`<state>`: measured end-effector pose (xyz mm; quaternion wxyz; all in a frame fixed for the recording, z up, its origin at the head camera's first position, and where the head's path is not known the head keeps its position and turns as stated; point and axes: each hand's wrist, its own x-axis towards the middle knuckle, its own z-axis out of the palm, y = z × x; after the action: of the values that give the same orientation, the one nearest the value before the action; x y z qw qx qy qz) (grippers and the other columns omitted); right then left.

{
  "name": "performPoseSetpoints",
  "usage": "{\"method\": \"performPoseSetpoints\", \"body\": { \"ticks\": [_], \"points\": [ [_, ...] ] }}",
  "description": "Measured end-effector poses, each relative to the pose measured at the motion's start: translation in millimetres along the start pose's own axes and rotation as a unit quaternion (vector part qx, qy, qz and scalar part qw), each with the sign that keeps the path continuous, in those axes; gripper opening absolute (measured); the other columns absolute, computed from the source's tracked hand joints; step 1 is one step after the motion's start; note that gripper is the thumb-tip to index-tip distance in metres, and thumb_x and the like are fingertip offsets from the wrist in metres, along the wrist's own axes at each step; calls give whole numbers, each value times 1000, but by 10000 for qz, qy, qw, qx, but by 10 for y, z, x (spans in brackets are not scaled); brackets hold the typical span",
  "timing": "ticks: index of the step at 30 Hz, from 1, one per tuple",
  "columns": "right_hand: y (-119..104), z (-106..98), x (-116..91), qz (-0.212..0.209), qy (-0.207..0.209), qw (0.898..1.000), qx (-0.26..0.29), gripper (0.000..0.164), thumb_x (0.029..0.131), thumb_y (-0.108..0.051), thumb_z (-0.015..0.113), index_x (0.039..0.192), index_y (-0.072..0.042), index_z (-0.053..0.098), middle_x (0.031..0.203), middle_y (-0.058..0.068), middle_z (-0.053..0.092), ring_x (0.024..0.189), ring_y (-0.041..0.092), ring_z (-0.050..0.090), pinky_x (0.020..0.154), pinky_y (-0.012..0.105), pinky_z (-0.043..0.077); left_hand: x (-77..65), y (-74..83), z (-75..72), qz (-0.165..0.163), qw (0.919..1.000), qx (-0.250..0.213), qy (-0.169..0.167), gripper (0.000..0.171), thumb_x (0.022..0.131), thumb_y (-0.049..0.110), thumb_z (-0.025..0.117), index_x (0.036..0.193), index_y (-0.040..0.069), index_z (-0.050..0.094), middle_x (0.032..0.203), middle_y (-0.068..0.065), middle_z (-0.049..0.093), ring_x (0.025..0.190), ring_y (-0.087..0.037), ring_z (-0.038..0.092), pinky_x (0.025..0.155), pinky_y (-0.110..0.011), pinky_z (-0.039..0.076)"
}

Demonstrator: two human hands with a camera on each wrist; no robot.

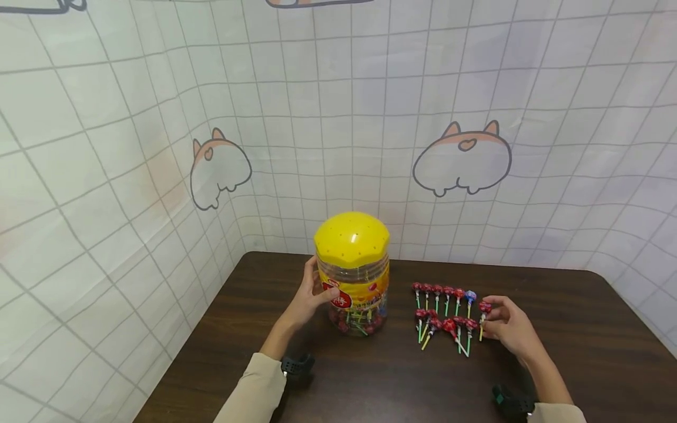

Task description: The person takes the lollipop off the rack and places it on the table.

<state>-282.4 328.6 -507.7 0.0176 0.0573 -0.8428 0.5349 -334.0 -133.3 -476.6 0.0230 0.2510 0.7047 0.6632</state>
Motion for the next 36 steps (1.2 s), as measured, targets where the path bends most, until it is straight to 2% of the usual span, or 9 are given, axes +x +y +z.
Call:
{"method": "performPoseSetpoints", "body": {
  "ticks": [5, 11, 18, 24, 27, 36],
  "points": [
    [42, -17, -15, 181, -181, 9997, -44, 54, 95, 9, 61, 142, 11, 36, 98, 17, 60, 81, 12, 69, 74, 34, 63, -5, -6, 5, 11, 10000, 76, 40, 91, 92, 47, 75, 156, 44, 11, 150, -15, 35, 134, -37, 51, 105, -52, 52],
    [24, -27, -24, 162, -248, 9986, -449, 54, 95, 2, 65, 142, 10, 39, 97, 17, 63, 79, 13, 67, 72, 31, 61, -16, 15, 6, -17, 9999, 119, 40, 92, 91, 48, 74, 157, 42, 10, 150, -16, 35, 133, -36, 52, 103, -51, 53],
    [-22, -56, -41, 102, -371, 9939, -1031, 51, 95, -7, 71, 138, 6, 47, 96, 15, 67, 79, 9, 61, 67, 27, 49, -11, 20, 11, -3, 10000, 79, 29, 94, 91, 51, 74, 158, 39, 9, 150, -18, 35, 132, -36, 53, 103, -51, 53],
    [-15, -60, -29, -48, -544, 9928, -1065, 47, 93, -4, 72, 132, 8, 50, 96, 14, 66, 76, 6, 58, 64, 27, 48, -2, 11, 14, -4, 10000, 85, 41, 94, 90, 52, 75, 157, 41, 10, 151, -15, 35, 135, -35, 51, 105, -52, 52],
    [-5, -59, -26, -107, -613, 9918, -1114, 46, 92, -5, 73, 131, 9, 52, 95, 13, 63, 74, 8, 55, 62, 27, 46, -5, 12, 13, 30, 9999, 104, 25, 94, 92, 49, 74, 158, 39, 9, 151, -17, 34, 135, -36, 51, 106, -52, 51],
    [-13, -57, 0, 45, -713, 9889, -1306, 46, 91, -11, 76, 129, 6, 56, 101, 13, 63, 77, 9, 56, 64, 27, 48, -9, 34, 13, 85, 9999, 60, 6, 93, 93, 47, 73, 159, 36, 8, 151, -19, 34, 135, -37, 51, 105, -52, 52]
  ]
}}
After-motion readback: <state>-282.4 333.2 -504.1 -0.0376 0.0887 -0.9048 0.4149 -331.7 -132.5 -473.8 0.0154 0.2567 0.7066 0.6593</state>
